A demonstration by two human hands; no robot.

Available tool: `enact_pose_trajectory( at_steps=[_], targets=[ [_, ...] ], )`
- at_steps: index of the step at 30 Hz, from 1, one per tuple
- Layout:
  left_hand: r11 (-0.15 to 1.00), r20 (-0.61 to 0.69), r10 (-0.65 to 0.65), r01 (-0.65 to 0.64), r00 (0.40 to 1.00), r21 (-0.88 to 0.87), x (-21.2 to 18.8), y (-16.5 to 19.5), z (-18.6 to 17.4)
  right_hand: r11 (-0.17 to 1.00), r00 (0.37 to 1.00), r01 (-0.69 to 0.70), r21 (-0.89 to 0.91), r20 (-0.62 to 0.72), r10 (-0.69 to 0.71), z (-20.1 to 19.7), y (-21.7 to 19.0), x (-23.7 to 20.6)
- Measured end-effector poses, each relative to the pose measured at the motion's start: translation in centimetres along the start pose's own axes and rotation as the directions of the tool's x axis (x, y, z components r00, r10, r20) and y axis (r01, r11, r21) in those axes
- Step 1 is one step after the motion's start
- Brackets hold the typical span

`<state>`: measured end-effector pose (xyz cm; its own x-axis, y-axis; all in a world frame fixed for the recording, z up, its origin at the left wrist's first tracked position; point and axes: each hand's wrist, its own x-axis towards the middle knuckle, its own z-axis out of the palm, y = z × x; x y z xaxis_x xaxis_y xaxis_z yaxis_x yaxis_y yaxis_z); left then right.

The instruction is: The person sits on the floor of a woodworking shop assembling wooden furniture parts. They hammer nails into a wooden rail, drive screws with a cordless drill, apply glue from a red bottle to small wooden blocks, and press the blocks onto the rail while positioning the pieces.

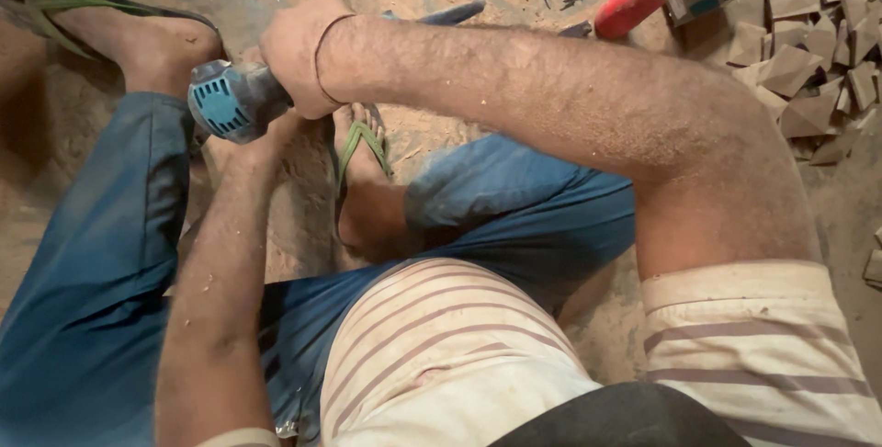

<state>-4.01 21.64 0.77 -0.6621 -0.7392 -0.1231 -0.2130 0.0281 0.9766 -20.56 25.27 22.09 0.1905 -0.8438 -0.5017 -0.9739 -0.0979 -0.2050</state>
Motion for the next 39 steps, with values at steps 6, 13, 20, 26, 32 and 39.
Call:
enact_pose_trajectory(
  at_steps=[6,13,20,26,32,39],
  targets=[
    [1.0,-0.033,-0.015,0.015,0.999,-0.001,-0.16,-0.87,0.96,0.999,1.0,-0.001,-0.036,0.002,0.001,0.23,-0.05,0.23],
    [1.0,-0.031,-0.008,0.009,0.999,0.014,0.13,-0.83,1.02,0.998,1.0,0.007,-0.063,-0.009,-0.008,0.48,0.13,0.45],
    [0.999,-0.021,-0.003,0.004,1.0,0.034,0.37,-0.68,0.95,0.998,1.0,0.003,-0.064,-0.016,-0.004,0.45,0.03,0.53],
    [0.999,-0.011,-0.003,0.004,1.0,0.049,0.53,-0.51,0.94,0.998,1.0,-0.003,-0.07,-0.007,0.002,0.39,0.0,0.49],
    [0.998,-0.001,-0.008,0.008,1.0,0.061,0.38,-0.64,0.91,0.999,1.0,-0.012,-0.046,-0.004,0.012,0.58,0.01,0.59],
    [0.997,0.008,-0.014,0.013,1.0,0.08,0.31,-1.07,0.82,0.998,0.999,-0.036,-0.055,0.033,0.038,0.4,-0.28,0.56]
  ],
)
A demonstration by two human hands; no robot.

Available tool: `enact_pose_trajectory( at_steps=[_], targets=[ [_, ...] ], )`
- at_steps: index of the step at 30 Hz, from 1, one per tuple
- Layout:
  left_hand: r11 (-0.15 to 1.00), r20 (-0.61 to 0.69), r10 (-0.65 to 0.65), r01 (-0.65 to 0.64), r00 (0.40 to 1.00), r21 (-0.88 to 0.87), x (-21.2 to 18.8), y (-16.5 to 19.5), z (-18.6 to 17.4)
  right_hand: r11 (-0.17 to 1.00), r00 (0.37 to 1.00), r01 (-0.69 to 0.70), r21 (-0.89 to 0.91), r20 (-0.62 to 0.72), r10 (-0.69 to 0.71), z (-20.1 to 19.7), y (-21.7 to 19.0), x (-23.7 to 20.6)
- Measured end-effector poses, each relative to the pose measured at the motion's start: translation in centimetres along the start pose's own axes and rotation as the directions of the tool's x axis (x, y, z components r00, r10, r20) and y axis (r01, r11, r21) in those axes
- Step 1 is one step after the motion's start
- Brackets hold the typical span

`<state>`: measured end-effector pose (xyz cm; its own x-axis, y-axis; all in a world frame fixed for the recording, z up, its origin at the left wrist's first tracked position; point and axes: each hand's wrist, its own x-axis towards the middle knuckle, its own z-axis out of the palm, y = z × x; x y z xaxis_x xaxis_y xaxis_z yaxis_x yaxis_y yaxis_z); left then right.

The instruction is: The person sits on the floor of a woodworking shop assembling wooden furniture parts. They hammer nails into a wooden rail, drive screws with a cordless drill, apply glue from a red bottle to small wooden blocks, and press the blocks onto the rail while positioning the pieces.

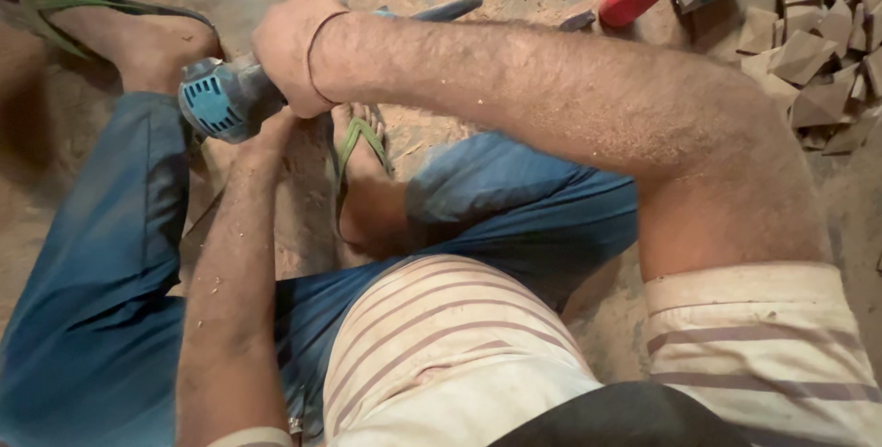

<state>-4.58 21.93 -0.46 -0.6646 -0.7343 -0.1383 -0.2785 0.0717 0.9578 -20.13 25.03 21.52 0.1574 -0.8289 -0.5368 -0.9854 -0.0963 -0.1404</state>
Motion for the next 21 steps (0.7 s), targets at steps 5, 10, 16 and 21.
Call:
enact_pose_trajectory(
  at_steps=[5,10,16,21],
  targets=[
    [1.0,0.004,-0.002,0.002,1.0,0.007,-0.08,-0.34,-0.06,0.999,1.0,-0.002,-0.037,0.024,0.003,-0.22,-0.3,0.08],
    [1.0,0.01,0.005,-0.005,1.0,0.012,0.05,-0.64,0.12,0.999,0.999,0.034,-0.019,0.004,-0.034,-0.01,-0.08,0.16],
    [1.0,0.016,0.014,-0.014,1.0,0.01,0.23,-0.68,0.41,0.999,1.0,0.019,-0.033,0.006,-0.018,0.16,0.13,0.0],
    [1.0,0.02,0.014,-0.014,1.0,0.011,0.18,-0.52,0.4,1.0,0.999,0.027,-0.016,-0.021,-0.027,-0.01,0.2,-0.35]
  ],
)
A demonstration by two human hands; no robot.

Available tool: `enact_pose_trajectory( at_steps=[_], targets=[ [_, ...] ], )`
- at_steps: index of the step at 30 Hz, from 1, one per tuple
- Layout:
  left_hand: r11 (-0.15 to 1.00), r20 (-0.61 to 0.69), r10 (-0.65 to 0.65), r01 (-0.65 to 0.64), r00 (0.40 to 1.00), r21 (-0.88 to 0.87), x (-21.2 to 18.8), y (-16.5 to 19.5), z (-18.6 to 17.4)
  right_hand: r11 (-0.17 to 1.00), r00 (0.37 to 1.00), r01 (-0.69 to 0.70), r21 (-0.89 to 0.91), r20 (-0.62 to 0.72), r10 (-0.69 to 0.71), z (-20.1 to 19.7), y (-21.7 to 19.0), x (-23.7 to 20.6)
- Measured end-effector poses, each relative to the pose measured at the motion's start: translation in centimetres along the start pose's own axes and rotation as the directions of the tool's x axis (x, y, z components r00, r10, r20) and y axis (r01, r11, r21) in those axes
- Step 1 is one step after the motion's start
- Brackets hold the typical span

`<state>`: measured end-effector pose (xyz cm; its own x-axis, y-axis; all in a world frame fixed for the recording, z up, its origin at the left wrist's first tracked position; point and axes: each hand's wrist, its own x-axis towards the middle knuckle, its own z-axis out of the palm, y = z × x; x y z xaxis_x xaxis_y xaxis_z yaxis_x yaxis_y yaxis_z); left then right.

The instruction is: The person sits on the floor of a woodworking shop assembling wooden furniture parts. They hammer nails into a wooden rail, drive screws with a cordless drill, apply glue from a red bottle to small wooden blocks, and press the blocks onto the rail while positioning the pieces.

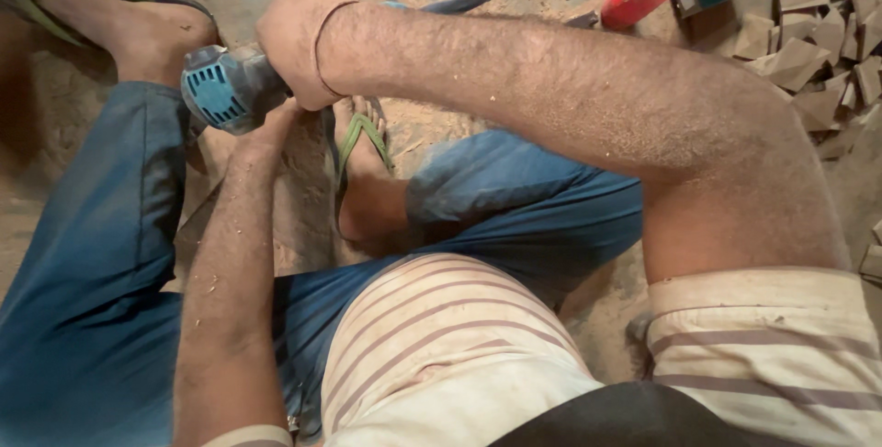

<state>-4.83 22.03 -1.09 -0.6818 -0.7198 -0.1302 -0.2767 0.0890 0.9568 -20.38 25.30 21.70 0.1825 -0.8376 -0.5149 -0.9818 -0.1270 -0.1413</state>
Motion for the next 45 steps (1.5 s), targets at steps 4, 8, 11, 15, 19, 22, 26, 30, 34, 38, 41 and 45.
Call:
enact_pose_trajectory(
  at_steps=[4,8,11,15,19,22,26,30,34,38,41,45],
  targets=[
    [1.0,0.003,-0.001,0.001,1.0,0.0,0.0,0.1,0.0,1.0,0.999,-0.018,-0.009,0.037,0.019,-0.2,-0.2,0.1],
    [1.0,0.004,-0.004,0.004,1.0,0.0,0.0,0.1,0.1,0.999,0.997,-0.034,-0.022,0.07,0.035,-0.3,-0.3,0.2],
    [1.0,0.003,-0.006,0.006,1.0,-0.001,-0.1,0.1,0.0,0.999,0.997,-0.04,-0.013,0.063,0.04,-0.3,-0.3,0.2],
    [1.0,0.0,-0.007,0.007,1.0,0.002,-0.2,0.1,-0.1,0.999,0.998,-0.03,-0.015,0.05,0.031,-0.2,-0.2,0.3],
    [1.0,0.001,-0.004,0.004,1.0,0.015,-0.1,0.1,-0.1,1.0,0.999,-0.018,0.001,0.048,0.018,0.1,0.1,0.4],
    [1.0,0.001,0.001,-0.001,1.0,0.019,0.1,0.3,-0.1,1.0,0.999,-0.015,0.014,0.033,0.015,0.4,0.3,0.5],
    [1.0,-0.004,0.007,-0.007,1.0,0.016,0.4,0.7,0.0,1.0,1.0,-0.005,0.021,-0.007,0.005,0.9,0.6,0.6],
    [1.0,-0.01,0.018,-0.018,1.0,0.016,0.8,1.1,0.2,1.0,1.0,-0.002,-0.012,-0.013,0.002,1.1,0.8,0.6],
    [0.999,-0.012,0.032,-0.031,0.999,0.025,1.1,1.1,0.2,1.0,0.999,0.014,-0.018,-0.034,-0.014,1.2,1.0,0.4],
    [0.999,-0.009,0.03,-0.03,1.0,0.032,1.3,0.8,0.0,0.999,0.999,0.015,-0.037,-0.044,-0.016,1.1,0.7,0.2],
    [0.999,-0.01,0.031,-0.03,0.999,0.033,1.4,0.4,0.0,0.997,0.998,-0.001,-0.076,-0.063,-0.004,1.0,0.4,0.1],
    [0.999,-0.008,0.031,-0.031,0.999,0.031,1.2,-0.3,0.0,1.0,0.999,0.003,-0.026,-0.044,-0.004,1.0,0.8,-0.1]
  ],
)
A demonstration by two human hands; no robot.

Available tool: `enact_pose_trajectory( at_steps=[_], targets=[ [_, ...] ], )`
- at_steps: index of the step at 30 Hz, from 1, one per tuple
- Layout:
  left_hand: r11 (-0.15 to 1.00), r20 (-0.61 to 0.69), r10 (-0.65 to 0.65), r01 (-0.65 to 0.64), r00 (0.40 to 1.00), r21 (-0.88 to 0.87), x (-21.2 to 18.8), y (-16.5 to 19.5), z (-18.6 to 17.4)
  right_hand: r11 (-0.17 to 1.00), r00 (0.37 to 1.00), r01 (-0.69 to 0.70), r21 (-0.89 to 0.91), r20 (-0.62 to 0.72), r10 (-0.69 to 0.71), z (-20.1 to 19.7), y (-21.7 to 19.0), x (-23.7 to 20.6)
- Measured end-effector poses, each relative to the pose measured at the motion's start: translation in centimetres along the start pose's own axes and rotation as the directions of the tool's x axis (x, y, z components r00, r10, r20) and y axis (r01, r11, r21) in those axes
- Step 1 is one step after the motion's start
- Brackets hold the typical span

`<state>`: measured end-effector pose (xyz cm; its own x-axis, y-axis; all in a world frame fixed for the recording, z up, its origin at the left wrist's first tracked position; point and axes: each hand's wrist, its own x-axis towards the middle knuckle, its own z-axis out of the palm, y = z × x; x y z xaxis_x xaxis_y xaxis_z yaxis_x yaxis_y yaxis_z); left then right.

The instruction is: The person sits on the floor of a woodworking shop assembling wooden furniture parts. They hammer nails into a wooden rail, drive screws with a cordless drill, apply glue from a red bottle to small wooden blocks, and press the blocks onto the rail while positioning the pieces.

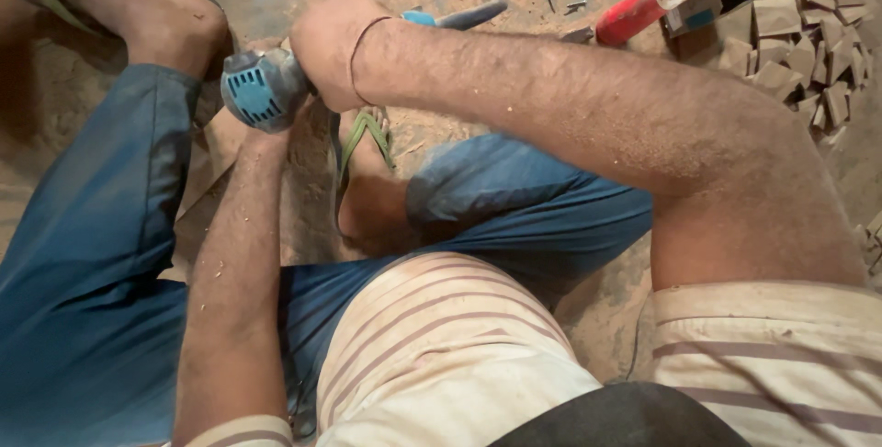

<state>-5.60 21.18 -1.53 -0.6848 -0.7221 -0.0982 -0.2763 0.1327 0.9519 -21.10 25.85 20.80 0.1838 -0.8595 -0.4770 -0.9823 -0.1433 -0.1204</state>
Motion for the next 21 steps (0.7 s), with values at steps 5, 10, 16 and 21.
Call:
enact_pose_trajectory(
  at_steps=[5,10,16,21],
  targets=[
    [1.0,-0.004,-0.001,0.001,1.0,-0.007,-0.1,-0.3,0.0,0.998,0.996,-0.049,0.028,0.072,0.047,0.2,0.7,0.1],
    [1.0,-0.001,-0.006,0.006,1.0,-0.02,-0.1,0.2,0.3,1.0,1.0,-0.014,0.015,0.011,0.014,0.3,0.4,0.5],
    [0.999,-0.002,-0.02,0.02,1.0,-0.039,-0.4,1.0,0.4,0.999,0.996,-0.038,-0.011,0.08,0.039,-0.3,0.2,0.6],
    [0.994,-0.006,-0.056,0.055,0.998,-0.099,-0.7,1.1,0.4,0.996,0.988,-0.085,0.0,0.126,0.084,-0.5,0.4,0.6]
  ],
)
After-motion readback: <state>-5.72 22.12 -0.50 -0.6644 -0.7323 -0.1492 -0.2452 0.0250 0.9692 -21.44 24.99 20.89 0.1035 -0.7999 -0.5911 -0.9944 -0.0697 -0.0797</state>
